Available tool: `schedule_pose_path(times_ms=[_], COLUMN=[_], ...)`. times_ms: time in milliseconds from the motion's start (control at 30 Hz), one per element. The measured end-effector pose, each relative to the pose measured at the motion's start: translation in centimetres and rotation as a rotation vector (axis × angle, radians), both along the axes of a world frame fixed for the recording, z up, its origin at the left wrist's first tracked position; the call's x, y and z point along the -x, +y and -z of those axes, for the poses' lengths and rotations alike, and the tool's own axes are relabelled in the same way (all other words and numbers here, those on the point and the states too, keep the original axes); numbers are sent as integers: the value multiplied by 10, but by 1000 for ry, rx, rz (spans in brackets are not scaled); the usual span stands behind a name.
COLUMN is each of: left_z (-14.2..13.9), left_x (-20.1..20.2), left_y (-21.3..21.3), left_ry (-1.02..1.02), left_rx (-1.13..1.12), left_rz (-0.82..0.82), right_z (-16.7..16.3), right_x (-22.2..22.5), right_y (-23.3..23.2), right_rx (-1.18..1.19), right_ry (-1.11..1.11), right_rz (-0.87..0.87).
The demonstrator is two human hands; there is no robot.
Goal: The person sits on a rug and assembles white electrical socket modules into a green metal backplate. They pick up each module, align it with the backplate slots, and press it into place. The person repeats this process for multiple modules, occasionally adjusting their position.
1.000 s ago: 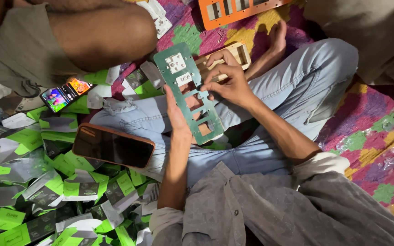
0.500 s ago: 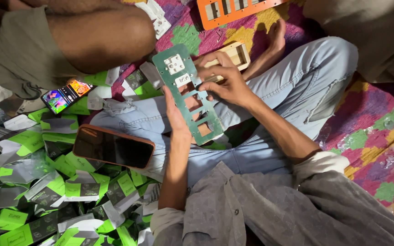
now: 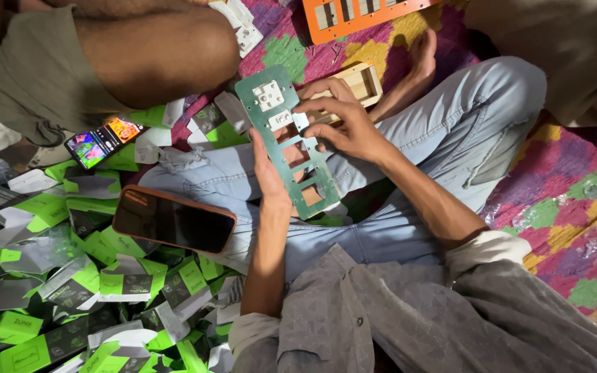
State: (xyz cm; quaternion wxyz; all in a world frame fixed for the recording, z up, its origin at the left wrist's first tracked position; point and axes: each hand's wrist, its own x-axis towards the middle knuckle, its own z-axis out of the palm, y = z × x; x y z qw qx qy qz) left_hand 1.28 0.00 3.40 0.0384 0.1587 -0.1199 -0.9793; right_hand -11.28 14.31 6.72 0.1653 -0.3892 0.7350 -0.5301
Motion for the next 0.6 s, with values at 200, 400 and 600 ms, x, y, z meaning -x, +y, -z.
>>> schedule_pose_path(times_ms=[200, 400, 600], left_z=[10, 24, 13], left_x=[-3, -5, -4], left_y=[3, 13, 8], left_ry=[-24, 54, -39], left_rx=[14, 196, 371], left_rz=[9, -71, -97], right_z=[4, 17, 21], right_x=[-1, -3, -4], right_y=[1, 9, 11], right_rx=[5, -23, 134], right_ry=[-135, -143, -759], right_rz=[-10, 24, -87])
